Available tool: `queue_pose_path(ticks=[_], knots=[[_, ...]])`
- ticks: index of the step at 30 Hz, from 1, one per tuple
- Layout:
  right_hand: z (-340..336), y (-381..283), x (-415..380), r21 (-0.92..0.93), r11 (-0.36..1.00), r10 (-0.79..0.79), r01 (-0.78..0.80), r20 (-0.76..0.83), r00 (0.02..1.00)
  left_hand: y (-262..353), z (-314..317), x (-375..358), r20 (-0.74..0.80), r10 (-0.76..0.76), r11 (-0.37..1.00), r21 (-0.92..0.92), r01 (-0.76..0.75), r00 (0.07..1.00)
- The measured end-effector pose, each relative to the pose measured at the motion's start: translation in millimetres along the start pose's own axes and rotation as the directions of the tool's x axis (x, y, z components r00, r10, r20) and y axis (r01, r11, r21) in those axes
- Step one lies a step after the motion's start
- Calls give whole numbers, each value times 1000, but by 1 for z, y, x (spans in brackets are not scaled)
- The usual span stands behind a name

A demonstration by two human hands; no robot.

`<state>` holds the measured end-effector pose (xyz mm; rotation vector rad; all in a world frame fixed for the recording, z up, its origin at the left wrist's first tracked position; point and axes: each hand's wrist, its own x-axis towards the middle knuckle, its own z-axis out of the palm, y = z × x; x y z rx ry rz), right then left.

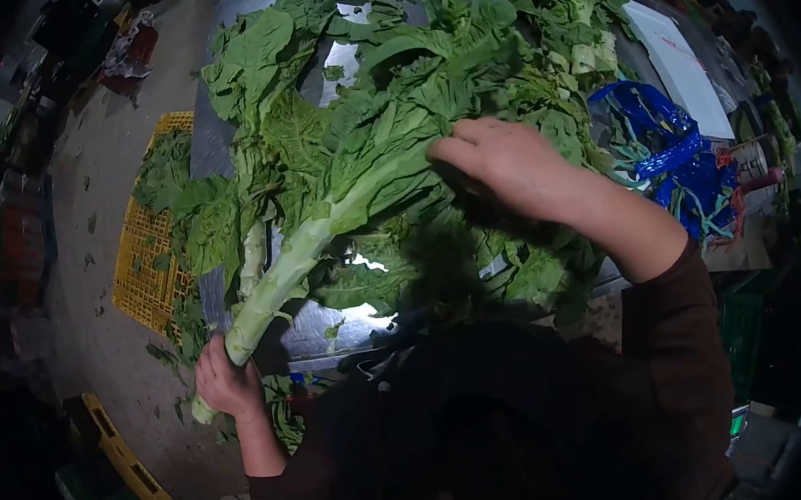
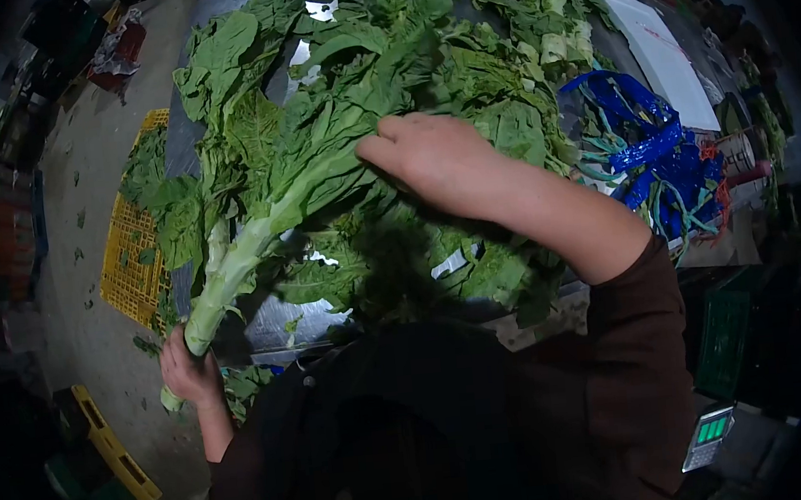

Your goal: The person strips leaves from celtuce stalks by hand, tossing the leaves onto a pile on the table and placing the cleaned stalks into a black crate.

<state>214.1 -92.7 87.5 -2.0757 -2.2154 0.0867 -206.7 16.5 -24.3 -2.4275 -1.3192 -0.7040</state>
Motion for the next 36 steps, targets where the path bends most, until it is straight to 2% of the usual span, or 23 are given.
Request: queue_pose_path(ticks=[2,3,4,5,7,9,10,12,16,18,19,21,22,24,25,27,29,30,31,32,34,35,36], knots=[[12,-8,-17,230,959,-158,168,-60,986,-1,0,-4,12,-16,1000,3,16,1000],[0,-11,-22,372,919,35,-130,251,967,-4,3,-5,13,-32,999,18,31,999],[0,7,-23,250,968,2,6,-34,999,-6,5,-5,11,-46,998,33,46,999],[0,35,-25,92,991,-67,100,-307,949,-7,3,-5,13,-41,999,35,40,999],[-18,89,-33,14,961,228,-277,-607,761,-7,0,-3,31,-51,999,14,51,998],[-32,123,-44,39,853,416,-520,-654,632,-9,-1,-4,39,-53,999,2,53,998],[-34,123,-44,38,852,414,-521,-659,628,-10,-1,-3,47,-51,999,-7,51,998],[-34,120,-44,-262,789,210,-556,-736,644,-7,-3,0,59,-47,999,-15,48,997],[-17,69,-5,-291,953,-118,-88,-621,775,-2,-10,9,59,-24,1000,13,23,998],[-1,42,16,-107,982,-190,158,-487,852,-1,-14,12,40,1,999,41,-3,999],[-2,40,20,-107,983,-185,152,-490,852,-1,-18,14,27,18,997,69,-20,999],[-4,48,33,-279,960,-35,-3,-131,991,-1,-32,18,-4,49,994,95,-48,999],[-3,78,39,-254,946,166,-201,-154,974,-2,-38,18,-33,72,990,120,-67,997],[-8,126,31,-404,764,423,-503,-275,863,-12,-43,13,-54,77,983,170,-67,996],[-10,131,26,-406,769,413,-495,-275,868,-16,-45,10,-72,88,973,218,-70,994],[-15,137,20,-351,770,347,-532,-470,812,-16,-47,9,-90,77,970,237,-54,993],[-12,115,26,-145,973,83,-178,-502,861,-13,-50,11,-102,87,966,250,-59,991],[-12,89,27,-5,999,-31,33,-493,870,-9,-52,14,-93,81,972,229,-58,992],[-12,73,22,8,995,-92,100,-327,940,-6,-55,17,-85,74,976,209,-55,994],[-7,82,20,15,995,-85,95,-333,939,-4,-58,19,-84,83,975,213,-64,993],[0,107,14,-206,938,188,-278,-371,909,-2,-66,27,99,-69,995,80,61,993],[-7,122,6,-70,949,243,-307,-458,855,2,-71,33,86,-73,994,88,66,994],[-12,129,-3,-13,936,295,-352,-519,802,9,-79,41,323,-171,967,-124,221,931]])
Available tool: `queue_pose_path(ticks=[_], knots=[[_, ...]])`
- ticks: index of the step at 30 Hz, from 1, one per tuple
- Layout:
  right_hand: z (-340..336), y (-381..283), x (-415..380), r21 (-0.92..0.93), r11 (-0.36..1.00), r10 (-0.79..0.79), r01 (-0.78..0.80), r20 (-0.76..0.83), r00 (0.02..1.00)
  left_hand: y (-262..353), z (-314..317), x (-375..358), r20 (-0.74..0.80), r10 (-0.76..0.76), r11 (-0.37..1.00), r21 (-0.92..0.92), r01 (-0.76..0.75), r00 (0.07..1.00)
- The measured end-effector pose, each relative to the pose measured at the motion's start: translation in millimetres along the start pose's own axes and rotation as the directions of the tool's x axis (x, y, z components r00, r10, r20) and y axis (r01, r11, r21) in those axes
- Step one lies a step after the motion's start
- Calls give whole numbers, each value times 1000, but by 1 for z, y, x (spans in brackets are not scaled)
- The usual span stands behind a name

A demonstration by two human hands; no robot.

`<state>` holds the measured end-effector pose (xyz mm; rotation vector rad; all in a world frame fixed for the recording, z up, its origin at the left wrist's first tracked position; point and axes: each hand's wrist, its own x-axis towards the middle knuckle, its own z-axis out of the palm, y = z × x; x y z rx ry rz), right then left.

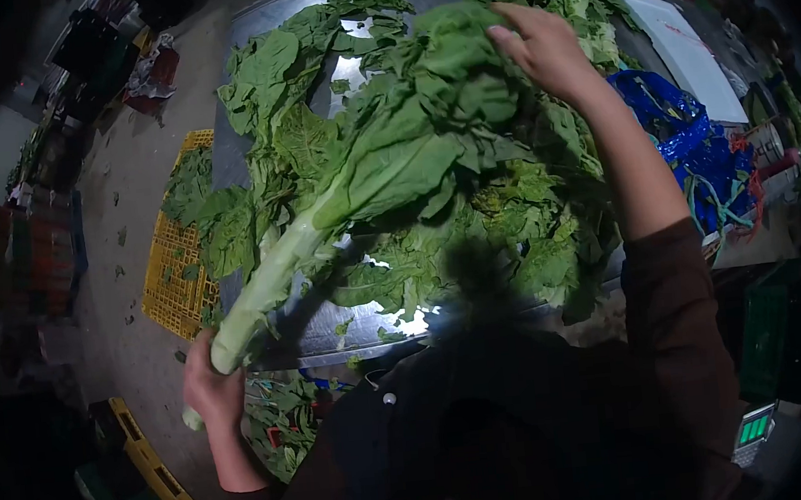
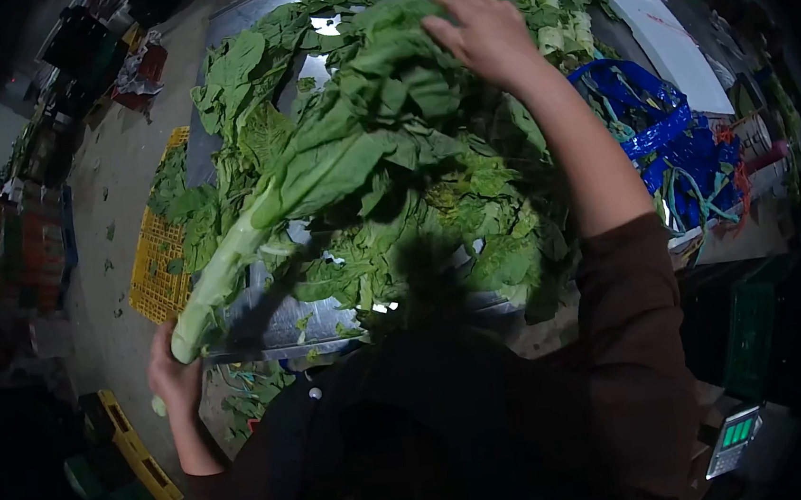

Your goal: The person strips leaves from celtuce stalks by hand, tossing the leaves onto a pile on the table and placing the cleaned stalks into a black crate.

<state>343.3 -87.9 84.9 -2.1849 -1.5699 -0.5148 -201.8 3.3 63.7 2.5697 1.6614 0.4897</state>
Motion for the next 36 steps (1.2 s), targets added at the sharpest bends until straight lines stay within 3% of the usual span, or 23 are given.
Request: queue_pose_path(ticks=[1,3,5,7,9,11,13,14,15,16,18,19,20,21,22,23,25,26,28,30,32,34,36], knots=[[-7,6,-3,32,997,71,-69,-69,995,3,-7,1,242,-77,965,-225,133,967],[-21,-11,-23,72,993,99,-90,-135,986,-20,5,2,505,9,805,-515,293,863],[-37,-35,-50,380,914,164,-141,-31,986,-16,7,8,693,129,548,-646,532,709],[-62,-83,-89,540,820,176,-192,82,981,-20,12,18,736,249,430,-666,610,629],[-80,-131,-129,587,809,-109,2,147,983,-25,19,32,738,332,379,-675,633,588],[-82,-173,-163,684,729,-354,14,360,863,-33,26,46,759,425,262,-625,735,494],[-26,-210,-218,716,541,-231,-440,630,741,-44,35,58,763,458,276,-610,743,456],[4,-212,-238,713,544,-208,-442,625,753,-45,37,63,737,553,198,-570,797,389],[33,-207,-259,649,758,-343,-69,486,804,-47,37,68,695,641,127,-514,848,325],[54,-205,-271,459,831,-503,314,383,775,-50,37,71,690,653,142,-518,844,314],[74,-197,-257,263,965,-201,11,710,675,-53,38,73,657,727,146,-432,890,200],[74,-193,-246,315,947,-105,-64,490,865,-53,36,73,649,738,163,-436,885,183],[71,-190,-233,381,917,26,-116,233,972,-53,33,71,642,747,177,-446,877,176],[49,-194,-210,384,913,134,-136,32,991,-52,32,69,635,754,190,-455,870,167],[15,-200,-186,388,909,233,-151,-171,957,-53,33,70,630,763,212,-456,864,146],[-16,-204,-172,429,880,327,-204,-234,916,-53,31,68,627,769,232,-454,860,124],[-65,-198,-165,487,838,458,-247,-383,802,-53,25,63,673,715,308,-549,777,191],[-84,-189,-167,498,833,492,-241,-467,735,-54,24,62,681,710,345,-560,753,181],[-117,-169,-180,304,921,388,-242,-693,608,-63,32,59,682,715,405,-585,702,155],[-144,-155,-192,162,970,239,-181,-777,582,-54,36,51,687,715,457,-601,656,131],[-158,-151,-218,153,963,258,-224,-768,586,-34,29,39,670,737,518,-647,560,92],[-167,-137,-256,175,941,333,-290,-643,690,-8,21,23,688,723,560,-640,526,67],[-178,-121,-304,119,906,378,-405,-657,653,23,14,4,705,709,606,-633,482,33]])
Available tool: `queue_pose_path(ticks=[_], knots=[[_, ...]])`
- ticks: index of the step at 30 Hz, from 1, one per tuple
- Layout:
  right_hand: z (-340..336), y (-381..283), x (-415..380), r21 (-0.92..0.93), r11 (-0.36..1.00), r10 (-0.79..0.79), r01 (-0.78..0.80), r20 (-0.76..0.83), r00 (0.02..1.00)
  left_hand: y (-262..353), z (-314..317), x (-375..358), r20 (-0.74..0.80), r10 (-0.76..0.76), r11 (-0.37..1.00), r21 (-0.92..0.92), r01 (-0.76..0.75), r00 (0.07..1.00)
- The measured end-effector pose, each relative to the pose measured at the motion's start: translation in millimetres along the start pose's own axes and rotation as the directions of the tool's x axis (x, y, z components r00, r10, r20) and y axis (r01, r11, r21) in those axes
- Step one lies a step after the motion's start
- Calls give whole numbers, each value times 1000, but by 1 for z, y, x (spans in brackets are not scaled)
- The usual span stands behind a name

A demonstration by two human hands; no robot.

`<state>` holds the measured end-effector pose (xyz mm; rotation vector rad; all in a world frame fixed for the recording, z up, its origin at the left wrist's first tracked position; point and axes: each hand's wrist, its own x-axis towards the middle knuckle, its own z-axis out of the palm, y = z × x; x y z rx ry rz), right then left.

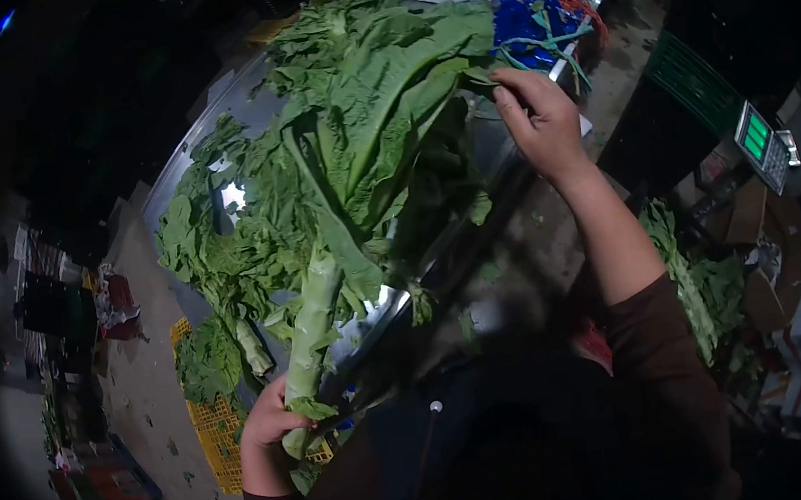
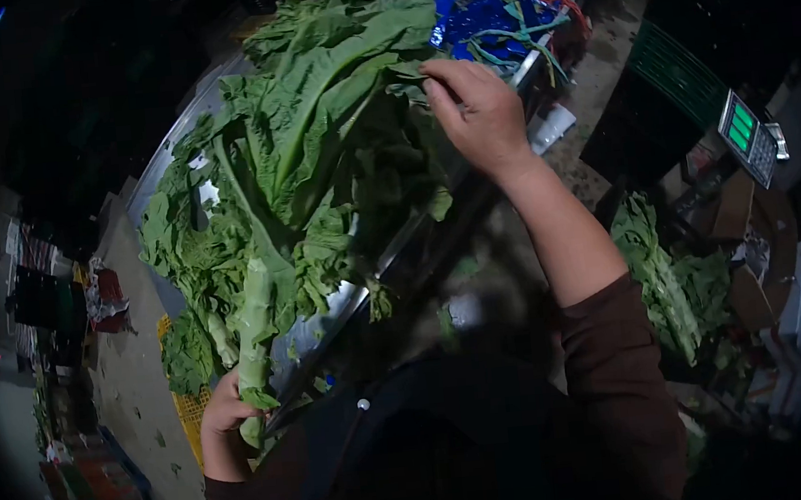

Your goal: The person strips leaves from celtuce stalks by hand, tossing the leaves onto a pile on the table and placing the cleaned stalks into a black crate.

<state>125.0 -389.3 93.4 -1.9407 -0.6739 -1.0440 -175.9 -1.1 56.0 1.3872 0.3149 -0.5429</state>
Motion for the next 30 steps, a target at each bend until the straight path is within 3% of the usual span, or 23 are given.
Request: queue_pose_path(ticks=[2,3,5,8,10,13,16,18,19,21,22,23,24,25,27,29,30], knots=[[-40,34,-24,-110,989,103,-103,-14,995,11,31,17,-65,-15,993,116,22,998],[-63,49,-35,-137,981,136,-138,-23,990,15,39,25,-17,-86,980,178,87,996],[-110,77,-61,-237,905,361,-352,-7,932,22,74,46,6,-133,963,236,128,991],[-165,114,-103,-290,853,416,-434,-126,901,24,118,79,49,-228,916,348,198,972],[-200,133,-125,-279,811,478,-515,-192,857,26,152,102,144,-145,888,455,65,979],[-240,163,-164,-227,706,604,-671,-301,738,35,199,125,183,-223,848,520,98,957],[-293,198,-194,100,589,710,-802,-539,454,36,223,137,188,-246,835,540,109,951],[-332,218,-223,96,490,776,-866,-501,384,32,221,141,148,-183,750,660,41,972],[-337,220,-231,-34,505,758,-862,-460,462,34,225,141,157,-194,742,669,40,968],[-329,183,-235,81,574,804,-815,-246,542,35,236,146,-15,-49,482,875,37,999],[-312,167,-240,179,490,871,-853,-139,471,31,239,151,-78,42,399,915,55,996],[-291,150,-246,282,347,932,-894,0,362,36,249,154,-29,97,296,955,-1,995],[-271,139,-257,93,685,716,-723,93,691,41,258,158,30,154,188,980,-59,988],[-259,102,-229,246,162,900,-956,361,245,37,250,168,-34,113,171,985,14,993],[-213,76,-248,431,474,817,-768,108,566,36,249,179,50,124,60,997,-58,991],[-219,64,-246,390,72,949,-918,256,184,35,252,190,93,138,-66,994,-84,986],[-223,64,-257,396,32,961,-918,239,136,33,252,196,116,121,-69,992,-108,986]])
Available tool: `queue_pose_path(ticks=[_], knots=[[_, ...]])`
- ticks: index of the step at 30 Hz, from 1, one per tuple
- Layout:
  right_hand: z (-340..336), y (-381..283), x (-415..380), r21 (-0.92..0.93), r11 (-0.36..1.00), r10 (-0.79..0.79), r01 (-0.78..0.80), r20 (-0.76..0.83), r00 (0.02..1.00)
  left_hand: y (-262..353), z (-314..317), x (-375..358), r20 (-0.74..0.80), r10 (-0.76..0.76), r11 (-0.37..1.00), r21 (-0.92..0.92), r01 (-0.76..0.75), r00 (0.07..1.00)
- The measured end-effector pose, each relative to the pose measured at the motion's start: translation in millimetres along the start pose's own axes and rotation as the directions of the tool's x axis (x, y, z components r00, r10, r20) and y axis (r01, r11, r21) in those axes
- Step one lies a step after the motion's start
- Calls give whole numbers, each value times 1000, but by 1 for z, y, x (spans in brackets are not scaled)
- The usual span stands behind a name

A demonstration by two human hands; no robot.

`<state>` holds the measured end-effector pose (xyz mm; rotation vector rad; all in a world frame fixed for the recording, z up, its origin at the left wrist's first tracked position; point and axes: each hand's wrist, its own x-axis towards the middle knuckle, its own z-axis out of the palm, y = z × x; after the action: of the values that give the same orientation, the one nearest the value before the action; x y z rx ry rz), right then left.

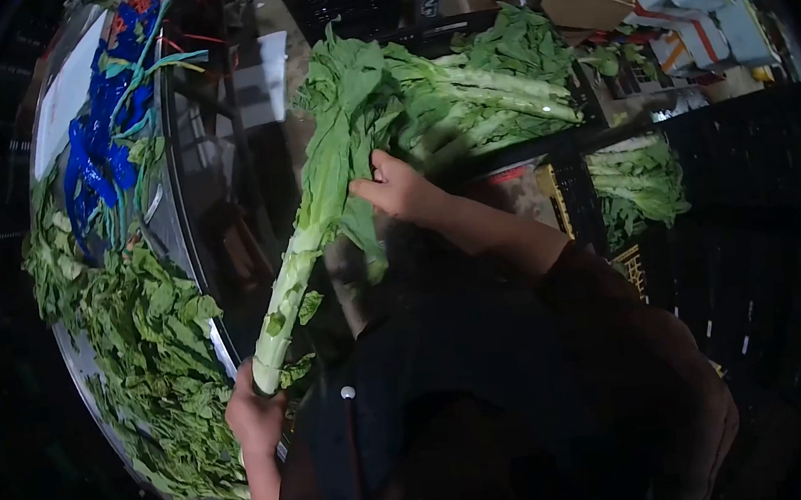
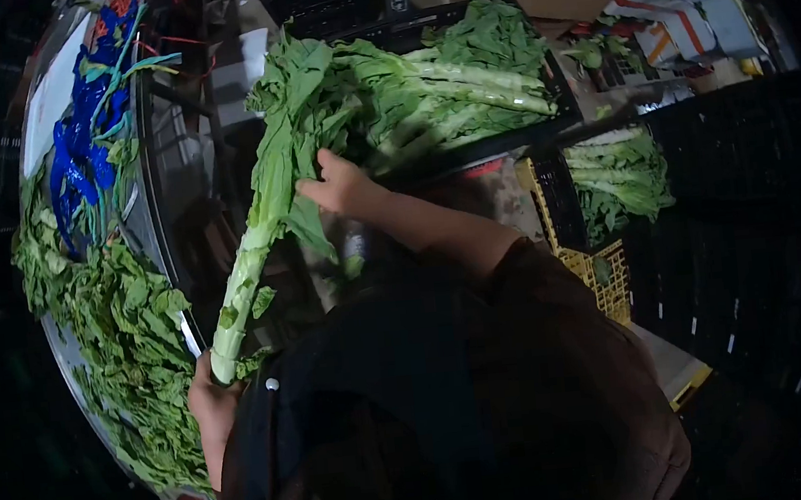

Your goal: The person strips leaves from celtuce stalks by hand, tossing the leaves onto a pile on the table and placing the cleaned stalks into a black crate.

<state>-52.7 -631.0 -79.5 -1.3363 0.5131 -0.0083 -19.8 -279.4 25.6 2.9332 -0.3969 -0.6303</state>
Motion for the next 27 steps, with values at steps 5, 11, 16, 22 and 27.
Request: queue_pose_path(ticks=[5,11,16,22,27], knots=[[-97,72,-15,-242,970,-74,7,-269,960,-20,20,28,77,154,983,-109,-145,985],[-165,88,-96,-570,657,-151,-492,-740,655,-19,33,57,199,200,971,-171,-167,959],[-120,106,-97,-862,389,123,-325,-301,946,18,30,91,225,373,895,-343,-286,900],[-82,25,-40,-652,757,69,34,131,989,119,19,116,183,479,852,-335,-403,859],[-68,-32,-19,228,920,-328,319,1,945,219,40,123,82,542,807,-329,-491,836]])
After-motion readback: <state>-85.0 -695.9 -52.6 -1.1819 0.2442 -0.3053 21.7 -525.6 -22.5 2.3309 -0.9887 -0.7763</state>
